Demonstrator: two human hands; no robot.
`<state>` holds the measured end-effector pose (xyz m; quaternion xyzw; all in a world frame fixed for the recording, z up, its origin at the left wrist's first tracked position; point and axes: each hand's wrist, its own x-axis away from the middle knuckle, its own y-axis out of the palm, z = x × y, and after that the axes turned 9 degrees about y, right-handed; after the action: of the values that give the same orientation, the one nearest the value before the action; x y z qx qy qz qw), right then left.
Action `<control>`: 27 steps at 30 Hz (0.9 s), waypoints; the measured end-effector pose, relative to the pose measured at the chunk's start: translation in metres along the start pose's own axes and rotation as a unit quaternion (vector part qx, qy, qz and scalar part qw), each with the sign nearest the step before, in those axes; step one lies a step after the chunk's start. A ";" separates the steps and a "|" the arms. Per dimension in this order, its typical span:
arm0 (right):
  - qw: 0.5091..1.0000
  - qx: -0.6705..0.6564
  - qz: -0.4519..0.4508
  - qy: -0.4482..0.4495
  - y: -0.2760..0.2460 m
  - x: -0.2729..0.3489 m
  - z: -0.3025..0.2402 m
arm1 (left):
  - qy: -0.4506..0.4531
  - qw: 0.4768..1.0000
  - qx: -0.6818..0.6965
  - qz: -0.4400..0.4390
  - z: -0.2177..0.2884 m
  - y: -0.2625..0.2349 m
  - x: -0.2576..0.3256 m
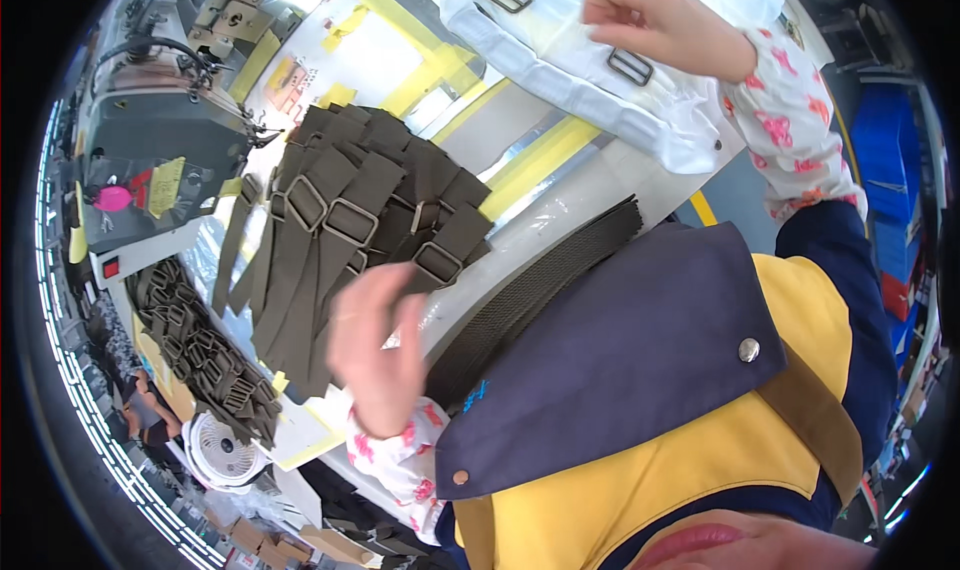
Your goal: Attaching metal slide buckles to green webbing straps at a workbench.
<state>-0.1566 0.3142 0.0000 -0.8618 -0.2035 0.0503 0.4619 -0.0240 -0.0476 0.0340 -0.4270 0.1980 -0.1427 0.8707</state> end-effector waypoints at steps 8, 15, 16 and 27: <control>0.981 0.148 0.128 -0.007 0.037 0.025 0.009 | 0.113 0.946 0.196 -0.231 0.017 0.092 -0.046; 0.997 0.039 0.058 0.026 0.031 0.027 0.018 | 0.040 0.926 0.283 -0.246 0.006 0.106 -0.055; 0.993 0.069 0.096 -0.018 0.031 0.026 0.019 | 0.038 0.922 0.292 -0.250 0.005 0.106 -0.056; 0.966 -0.226 -0.113 -0.045 0.033 0.016 -0.046 | 0.045 0.927 0.276 -0.249 0.005 0.104 -0.050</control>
<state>-0.1195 0.2688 0.0009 -0.9119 -0.3268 -0.0107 0.2482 -0.0576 0.0382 -0.0356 -0.1981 0.0767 -0.4228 0.8810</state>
